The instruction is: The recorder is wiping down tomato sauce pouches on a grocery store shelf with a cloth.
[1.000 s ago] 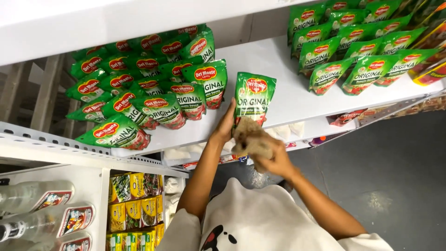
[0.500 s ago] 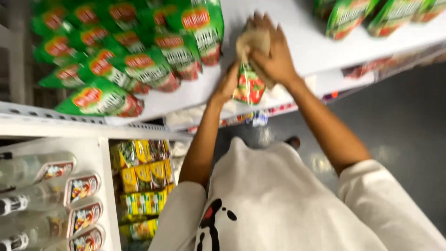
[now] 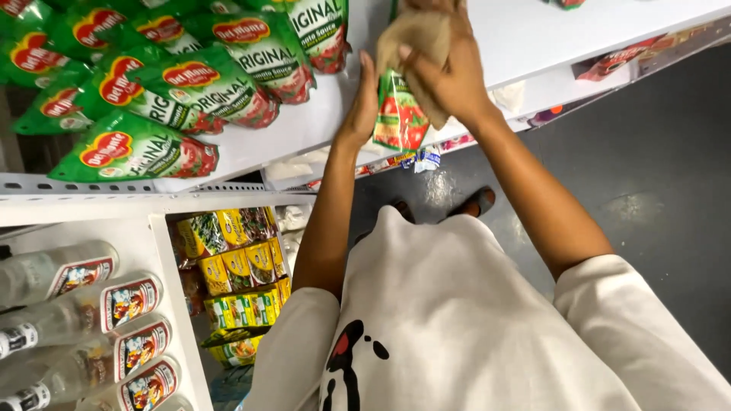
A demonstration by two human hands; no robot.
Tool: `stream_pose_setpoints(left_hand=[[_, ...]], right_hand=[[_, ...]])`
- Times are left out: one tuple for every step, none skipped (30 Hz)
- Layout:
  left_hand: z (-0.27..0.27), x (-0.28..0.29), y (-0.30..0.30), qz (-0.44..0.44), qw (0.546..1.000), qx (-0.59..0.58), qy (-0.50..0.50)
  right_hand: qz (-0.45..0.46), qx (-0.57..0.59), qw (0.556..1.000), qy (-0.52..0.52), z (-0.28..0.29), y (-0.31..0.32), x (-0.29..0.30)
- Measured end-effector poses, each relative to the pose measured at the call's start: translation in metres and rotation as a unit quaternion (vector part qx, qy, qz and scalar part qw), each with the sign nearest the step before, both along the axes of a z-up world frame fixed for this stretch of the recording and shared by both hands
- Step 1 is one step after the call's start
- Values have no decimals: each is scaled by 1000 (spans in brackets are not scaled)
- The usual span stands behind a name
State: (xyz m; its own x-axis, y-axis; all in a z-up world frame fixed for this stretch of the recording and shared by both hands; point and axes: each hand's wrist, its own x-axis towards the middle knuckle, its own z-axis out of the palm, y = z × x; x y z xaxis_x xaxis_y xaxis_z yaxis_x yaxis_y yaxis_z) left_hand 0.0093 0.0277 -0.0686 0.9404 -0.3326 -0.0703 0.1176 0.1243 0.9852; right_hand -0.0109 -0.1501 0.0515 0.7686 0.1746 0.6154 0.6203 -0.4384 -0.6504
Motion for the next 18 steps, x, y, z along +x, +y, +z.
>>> stream_pose_setpoints(left_hand=[[4,-4,-2,-2,1000,1,-6],[7,-7,-3,2,999,-26,-20],[11,-10,-6,4,998,-54,-35],[16,-10,-5,0,998,-54,-41],[19,-11,-4,10,993,-113,-26],[23,-12,-2,18,985,-172,-10],[-43,2,23,18,985,-173,-14],[-95,22,38,43,970,-216,106],[-132,72,40,66,939,-255,223],[-110,59,35,64,940,-256,217],[-87,48,31,50,948,-231,215],[-64,36,27,37,955,-205,213],[-76,36,29,34,957,-205,205],[-88,36,30,16,961,-212,178],[-98,40,30,-4,964,-221,148],[-75,31,21,-9,965,-222,138],[-53,21,13,-4,976,-197,94],[-31,10,5,1,984,-171,49]], right_hand=[[-2,1,1000,-6,-4,0,-1],[-12,4,999,40,-9,1,-1],[-25,7,996,84,-13,0,-1],[-28,8,997,78,-13,7,-15],[-25,-13,996,85,-14,13,-30],[-23,-33,995,92,-17,20,-45],[-23,-34,995,88,-19,25,-60],[14,-71,995,71,-22,31,-74],[51,-109,991,52,-25,36,-87],[51,-110,992,46,-34,31,-88],[67,-88,993,36,-43,27,-87],[83,-66,994,25,-51,22,-87],[81,-67,994,17,-44,19,-79],[63,-45,997,24,-36,16,-71],[44,-25,998,29,-26,12,-61],[42,-26,999,18,-14,10,-53],[-3,22,998,51,-3,9,-45],[-48,71,993,84,8,7,-37]])
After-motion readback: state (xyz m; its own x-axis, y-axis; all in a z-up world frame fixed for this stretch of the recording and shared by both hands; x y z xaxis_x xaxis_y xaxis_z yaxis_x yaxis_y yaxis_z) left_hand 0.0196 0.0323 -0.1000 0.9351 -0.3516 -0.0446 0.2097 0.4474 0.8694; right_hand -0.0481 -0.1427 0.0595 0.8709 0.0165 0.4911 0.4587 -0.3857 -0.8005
